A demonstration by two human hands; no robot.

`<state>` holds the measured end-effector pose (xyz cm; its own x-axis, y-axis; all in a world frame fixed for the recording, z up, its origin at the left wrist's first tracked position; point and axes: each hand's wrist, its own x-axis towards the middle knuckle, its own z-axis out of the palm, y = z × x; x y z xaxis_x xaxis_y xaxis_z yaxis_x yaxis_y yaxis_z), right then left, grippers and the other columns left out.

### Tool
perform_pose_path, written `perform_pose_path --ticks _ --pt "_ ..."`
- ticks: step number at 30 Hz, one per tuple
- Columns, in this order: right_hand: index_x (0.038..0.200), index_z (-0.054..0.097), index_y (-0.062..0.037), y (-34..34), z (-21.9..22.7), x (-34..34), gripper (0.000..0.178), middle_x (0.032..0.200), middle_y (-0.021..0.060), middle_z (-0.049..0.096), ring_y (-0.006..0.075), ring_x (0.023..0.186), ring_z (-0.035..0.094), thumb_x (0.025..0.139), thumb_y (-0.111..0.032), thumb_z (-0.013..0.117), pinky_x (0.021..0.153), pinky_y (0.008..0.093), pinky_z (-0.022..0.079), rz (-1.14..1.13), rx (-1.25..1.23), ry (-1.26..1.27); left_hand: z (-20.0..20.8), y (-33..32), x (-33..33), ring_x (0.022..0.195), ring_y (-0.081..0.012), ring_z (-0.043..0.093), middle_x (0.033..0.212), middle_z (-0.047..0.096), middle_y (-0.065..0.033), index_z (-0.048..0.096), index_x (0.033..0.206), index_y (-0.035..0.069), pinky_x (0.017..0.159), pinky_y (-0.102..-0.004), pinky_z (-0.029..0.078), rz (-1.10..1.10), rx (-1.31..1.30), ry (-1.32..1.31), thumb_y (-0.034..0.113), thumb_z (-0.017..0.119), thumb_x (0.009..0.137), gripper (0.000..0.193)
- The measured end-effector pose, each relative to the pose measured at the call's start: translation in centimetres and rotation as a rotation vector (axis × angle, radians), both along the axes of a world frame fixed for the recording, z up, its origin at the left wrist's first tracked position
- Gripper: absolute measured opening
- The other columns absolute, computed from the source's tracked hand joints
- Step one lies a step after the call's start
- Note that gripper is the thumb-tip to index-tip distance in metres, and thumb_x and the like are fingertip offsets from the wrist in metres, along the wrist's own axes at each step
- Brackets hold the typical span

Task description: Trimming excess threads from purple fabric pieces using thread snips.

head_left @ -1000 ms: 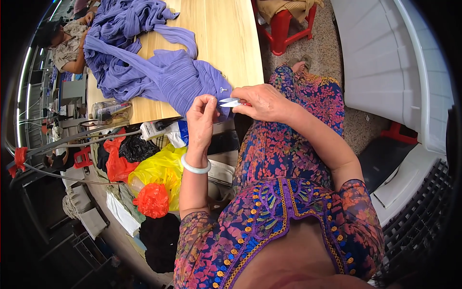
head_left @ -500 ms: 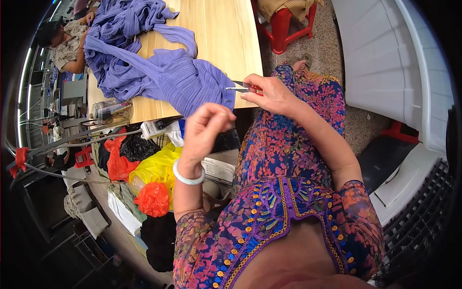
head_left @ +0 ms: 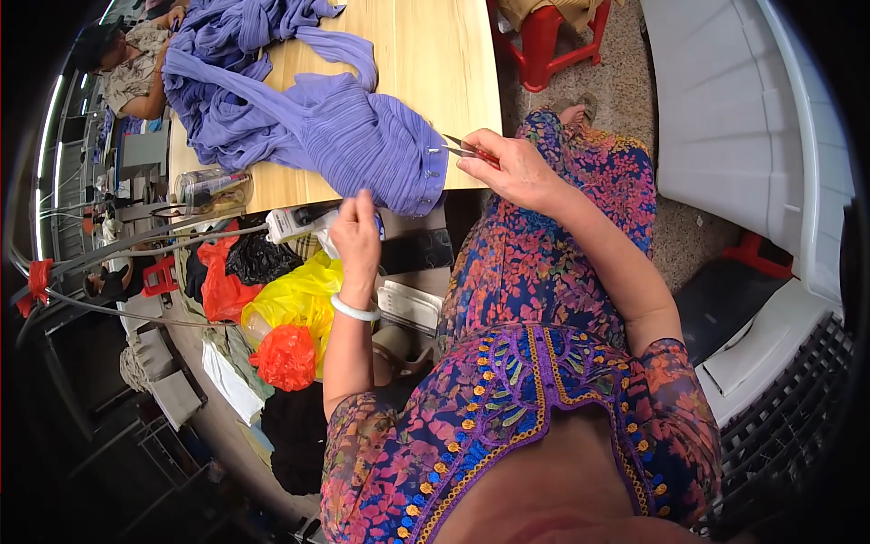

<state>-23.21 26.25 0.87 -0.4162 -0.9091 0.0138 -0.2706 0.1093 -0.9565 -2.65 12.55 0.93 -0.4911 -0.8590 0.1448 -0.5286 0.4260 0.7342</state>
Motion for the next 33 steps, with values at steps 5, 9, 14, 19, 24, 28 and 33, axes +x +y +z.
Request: perform_pose_path --ticks 5,9,14,19,24,28,33 --pt "0.091 0.054 0.0002 0.0 -0.2 0.3 0.031 0.068 0.0155 0.057 0.0265 0.062 0.057 0.079 -0.028 0.057 0.058 0.0333 0.044 0.006 0.001 0.010 -1.5 1.8 1.1 0.039 -0.0086 0.045 0.052 0.053 -0.0029 0.060 0.069 0.001 0.038 -0.0208 0.035 -0.003 0.741 -0.197 0.037 0.052 0.085 0.040" --pt "0.091 0.054 0.0001 0.0 -0.3 0.4 0.032 0.069 0.0156 0.057 0.0266 0.061 0.057 0.078 -0.028 0.058 0.057 0.0335 0.044 0.015 0.019 0.024 -1.2 2.1 0.1 0.038 -0.0057 0.042 0.051 0.050 0.0008 0.058 0.077 0.004 0.035 -0.0169 0.031 0.100 1.004 0.111 0.035 0.052 0.085 0.032" --pt "0.091 0.054 0.0000 0.2 -0.2 0.6 0.032 0.068 0.0150 0.057 0.0262 0.061 0.057 0.078 -0.028 0.058 0.057 0.0335 0.043 0.014 0.034 0.036 -1.2 1.8 0.0 0.042 -0.0059 0.043 0.054 0.050 0.0005 0.057 0.079 0.003 0.038 -0.0169 0.033 0.069 0.956 0.281 0.026 0.049 0.088 0.026" --pt "0.094 0.053 -0.0021 0.2 -0.6 0.4 0.029 0.066 0.0089 0.054 0.0177 0.059 0.052 0.080 -0.026 0.057 0.056 0.0292 0.041 0.024 0.044 0.031 0.4 0.6 0.5 0.042 -0.0072 0.040 0.052 0.045 0.0004 0.052 0.072 0.004 0.040 -0.0192 0.032 0.192 0.606 0.583 0.015 0.044 0.087 0.020" --pt "0.094 0.053 -0.0024 0.2 -0.7 0.2 0.029 0.066 0.0086 0.054 0.0177 0.059 0.053 0.080 -0.027 0.056 0.056 0.0293 0.041 0.012 0.050 0.052 0.2 -0.6 0.5 0.051 -0.0069 0.046 0.064 0.050 -0.0008 0.052 0.079 0.004 0.048 -0.0182 0.038 0.227 0.435 0.541 0.012 0.051 0.084 0.010" --pt "0.091 0.054 -0.0017 0.0 -0.5 0.3 0.031 0.068 0.0143 0.057 0.0274 0.062 0.057 0.078 -0.029 0.058 0.058 0.0345 0.044 0.002 0.042 0.041 0.7 1.4 -3.0 0.062 -0.0179 0.052 0.072 0.052 -0.0087 0.055 0.086 0.000 0.056 -0.0262 0.042 -0.143 -0.206 0.142 0.004 0.058 0.077 0.010" --pt "0.095 0.053 -0.0027 0.2 -0.5 0.5 0.029 0.068 0.0103 0.055 0.0207 0.061 0.055 0.080 -0.027 0.057 0.057 0.0312 0.043 0.001 0.031 0.060 1.8 1.5 -7.3 0.066 -0.0282 0.055 0.076 0.054 -0.0147 0.059 0.085 0.001 0.060 -0.0342 0.043 -0.182 -0.388 -0.160 0.015 0.061 0.077 0.017"
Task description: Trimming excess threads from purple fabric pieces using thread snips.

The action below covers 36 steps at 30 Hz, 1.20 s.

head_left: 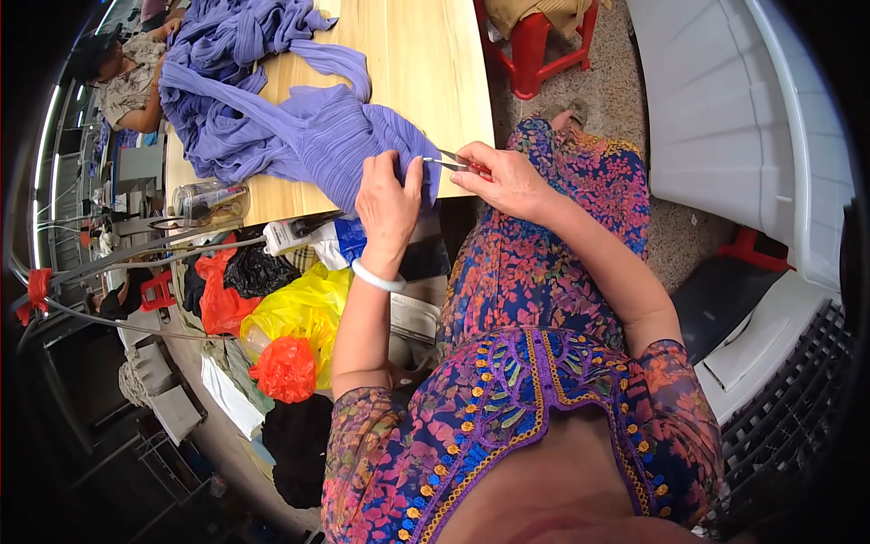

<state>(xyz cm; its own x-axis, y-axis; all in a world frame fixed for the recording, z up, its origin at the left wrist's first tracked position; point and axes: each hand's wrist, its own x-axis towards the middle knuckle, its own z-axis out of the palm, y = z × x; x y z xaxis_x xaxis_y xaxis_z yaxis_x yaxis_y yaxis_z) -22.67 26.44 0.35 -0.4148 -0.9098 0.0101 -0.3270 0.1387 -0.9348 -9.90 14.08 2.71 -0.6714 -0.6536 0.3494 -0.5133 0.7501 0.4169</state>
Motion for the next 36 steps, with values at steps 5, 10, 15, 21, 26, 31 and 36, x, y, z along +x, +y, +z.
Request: perform_pose_path --ticks 5,10,15,21,26,31,36 --pt "0.094 0.053 -0.0016 0.0 0.1 0.0 0.030 0.068 0.0129 0.056 0.0239 0.062 0.056 0.080 -0.028 0.057 0.057 0.0326 0.043 -0.007 0.001 -0.028 -0.8 -0.9 0.3 0.068 -0.0320 0.055 0.075 0.055 -0.0150 0.058 0.079 0.000 0.061 -0.0365 0.043 -0.025 0.040 -0.068 0.012 0.058 0.076 0.013" --pt "0.096 0.053 -0.0022 -0.3 -0.3 -0.1 0.030 0.068 0.0074 0.056 0.0157 0.062 0.054 0.083 -0.029 0.054 0.057 0.0287 0.042 -0.011 0.021 -0.061 -0.3 -1.1 2.3 0.060 -0.0131 0.047 0.064 0.048 -0.0040 0.049 0.073 0.002 0.054 -0.0240 0.037 0.017 0.640 0.227 0.008 0.050 0.081 0.010" --pt "0.098 0.051 -0.0011 -1.2 0.7 0.4 0.031 0.075 0.0016 0.056 0.0038 0.049 0.042 0.087 -0.030 0.050 0.044 0.0185 0.035 -0.078 -0.006 -0.663 1.3 -1.0 4.6 0.061 -0.0050 0.040 0.071 0.045 0.0045 0.047 0.081 0.009 0.057 -0.0177 0.032 0.051 1.389 0.645 0.007 0.046 0.078 0.004" --pt "0.096 0.048 -0.0021 -2.7 0.7 1.9 0.029 0.079 0.0043 0.056 0.0017 0.043 0.035 0.085 -0.028 0.053 0.037 0.0174 0.028 0.030 -0.028 -1.006 4.1 0.9 5.6 0.076 -0.0127 0.053 0.091 0.058 -0.0057 0.049 0.103 -0.002 0.073 -0.0229 0.039 -0.099 1.494 0.703 0.011 0.041 0.078 0.029" --pt "0.075 0.051 -0.0055 -4.9 0.3 2.7 0.022 0.056 -0.0029 0.043 0.0037 0.043 0.037 0.082 -0.025 0.056 0.037 0.0184 0.030 0.004 -0.009 -1.147 3.8 1.3 6.8 0.080 -0.0140 0.054 0.093 0.058 -0.0096 0.050 0.098 -0.005 0.077 -0.0252 0.040 -0.189 1.527 0.670 0.012 0.043 0.074 0.030" --pt "0.084 0.053 -0.0060 -5.2 1.2 1.8 0.011 0.060 -0.0054 0.046 0.0026 0.044 0.038 0.078 -0.011 0.060 0.038 0.0173 0.030 -0.005 -0.117 -1.252 2.9 1.1 7.4 0.073 -0.0096 0.048 0.082 0.055 -0.0038 0.051 0.087 0.000 0.071 -0.0229 0.037 -0.192 1.473 0.583 0.011 0.044 0.074 0.018" --pt "0.094 0.053 -0.0053 -5.0 2.4 -1.0 0.019 0.060 -0.0060 0.045 0.0020 0.046 0.038 0.078 -0.011 0.060 0.040 0.0161 0.029 -0.173 -0.178 -1.125 1.0 0.9 5.6 0.059 -0.0050 0.043 0.069 0.047 0.0025 0.047 0.076 0.007 0.054 -0.0186 0.037 -0.028 1.446 0.486 0.009 0.048 0.082 0.006"
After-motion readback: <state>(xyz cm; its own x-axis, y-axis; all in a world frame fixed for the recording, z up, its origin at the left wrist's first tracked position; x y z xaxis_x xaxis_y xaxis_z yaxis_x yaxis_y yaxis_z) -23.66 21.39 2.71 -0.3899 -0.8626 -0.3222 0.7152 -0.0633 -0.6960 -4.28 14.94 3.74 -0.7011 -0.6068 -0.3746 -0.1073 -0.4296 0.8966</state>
